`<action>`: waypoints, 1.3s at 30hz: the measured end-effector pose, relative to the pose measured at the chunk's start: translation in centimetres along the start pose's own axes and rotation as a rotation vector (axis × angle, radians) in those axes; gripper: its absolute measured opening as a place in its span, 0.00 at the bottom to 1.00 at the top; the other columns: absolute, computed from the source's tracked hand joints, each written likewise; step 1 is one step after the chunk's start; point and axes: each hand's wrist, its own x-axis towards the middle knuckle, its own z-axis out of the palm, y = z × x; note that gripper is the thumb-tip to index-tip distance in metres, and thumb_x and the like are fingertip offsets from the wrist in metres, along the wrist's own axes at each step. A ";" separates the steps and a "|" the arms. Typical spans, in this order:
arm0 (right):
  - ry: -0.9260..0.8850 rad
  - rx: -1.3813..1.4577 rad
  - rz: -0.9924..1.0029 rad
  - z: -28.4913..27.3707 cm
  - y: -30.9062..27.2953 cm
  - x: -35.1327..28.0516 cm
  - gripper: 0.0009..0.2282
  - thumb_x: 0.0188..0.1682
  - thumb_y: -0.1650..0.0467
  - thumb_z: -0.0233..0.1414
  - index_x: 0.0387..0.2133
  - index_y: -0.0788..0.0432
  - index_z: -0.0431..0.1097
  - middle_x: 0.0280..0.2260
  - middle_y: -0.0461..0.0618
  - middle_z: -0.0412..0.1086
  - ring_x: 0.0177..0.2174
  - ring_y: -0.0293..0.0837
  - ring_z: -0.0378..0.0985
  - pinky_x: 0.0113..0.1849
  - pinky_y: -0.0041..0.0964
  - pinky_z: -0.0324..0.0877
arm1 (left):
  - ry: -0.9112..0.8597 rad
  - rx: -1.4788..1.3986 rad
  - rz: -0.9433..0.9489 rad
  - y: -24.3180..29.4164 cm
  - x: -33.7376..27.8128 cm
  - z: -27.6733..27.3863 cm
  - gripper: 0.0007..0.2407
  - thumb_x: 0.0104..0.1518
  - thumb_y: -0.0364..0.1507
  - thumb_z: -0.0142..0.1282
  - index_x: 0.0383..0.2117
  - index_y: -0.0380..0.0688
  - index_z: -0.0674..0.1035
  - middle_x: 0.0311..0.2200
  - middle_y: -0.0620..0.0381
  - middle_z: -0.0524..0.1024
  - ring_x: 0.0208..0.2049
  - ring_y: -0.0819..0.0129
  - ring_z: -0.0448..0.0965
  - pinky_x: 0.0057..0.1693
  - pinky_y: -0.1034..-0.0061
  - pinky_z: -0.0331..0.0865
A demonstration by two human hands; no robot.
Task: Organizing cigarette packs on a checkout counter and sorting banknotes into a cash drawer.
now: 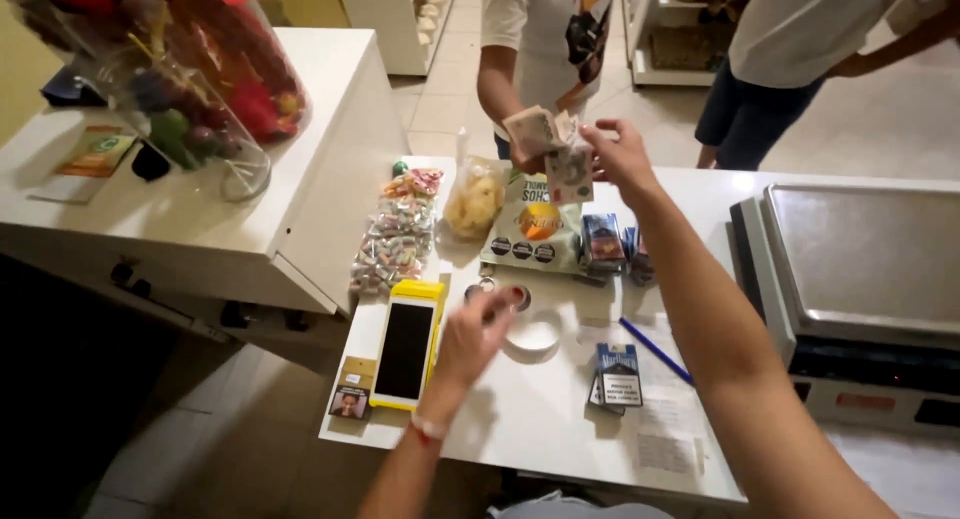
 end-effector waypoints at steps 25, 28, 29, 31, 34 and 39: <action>-0.077 0.023 -0.318 -1.6 -1.0 -10.1 0.20 0.40 0.74 0.69 0.46 0.60 0.72 0.29 0.54 0.77 0.24 0.41 0.78 0.28 0.34 0.75 | 0.043 0.084 0.296 -2.7 11.7 5.0 0.44 0.34 0.52 0.73 0.66 0.64 0.69 0.30 0.71 0.82 0.49 0.68 0.79 0.65 0.56 0.60; -0.111 0.028 -0.326 -1.9 -0.5 -12.9 0.16 0.40 0.75 0.69 0.40 0.64 0.73 0.28 0.56 0.76 0.25 0.43 0.77 0.30 0.38 0.75 | 0.118 -0.440 -0.077 -2.8 9.2 4.5 0.35 0.52 0.54 0.62 0.62 0.45 0.72 0.46 0.48 0.78 0.54 0.54 0.78 0.61 0.54 0.69; -0.148 0.021 -0.359 -1.5 0.9 -13.4 0.15 0.40 0.79 0.66 0.40 0.64 0.73 0.28 0.57 0.75 0.26 0.46 0.79 0.30 0.38 0.76 | 0.128 -0.573 -0.130 -4.9 8.8 4.8 0.27 0.55 0.46 0.63 0.57 0.43 0.75 0.44 0.48 0.80 0.50 0.57 0.80 0.58 0.58 0.72; -0.187 0.023 -0.376 0.0 1.0 -16.4 0.15 0.39 0.83 0.62 0.40 0.64 0.74 0.28 0.57 0.75 0.27 0.48 0.81 0.29 0.39 0.77 | 0.137 -0.698 -0.196 -6.1 7.6 4.6 0.19 0.58 0.39 0.65 0.51 0.41 0.78 0.41 0.49 0.81 0.45 0.60 0.83 0.55 0.63 0.75; -0.309 -0.072 -0.430 3.0 -1.9 -21.9 0.19 0.37 0.84 0.64 0.44 0.64 0.74 0.29 0.59 0.76 0.27 0.53 0.83 0.30 0.43 0.79 | 0.218 -0.636 -0.387 -5.6 5.6 3.4 0.10 0.54 0.39 0.70 0.27 0.49 0.86 0.19 0.63 0.79 0.26 0.78 0.78 0.36 0.78 0.75; -0.300 0.081 -0.440 10.9 -2.2 -27.7 0.40 0.42 0.81 0.63 0.68 0.53 0.48 0.43 0.57 0.74 0.38 0.51 0.80 0.39 0.44 0.79 | 0.366 -0.614 -0.468 -7.6 1.7 -1.8 0.16 0.59 0.40 0.65 0.13 0.51 0.78 0.11 0.69 0.70 0.15 0.84 0.66 0.24 0.86 0.58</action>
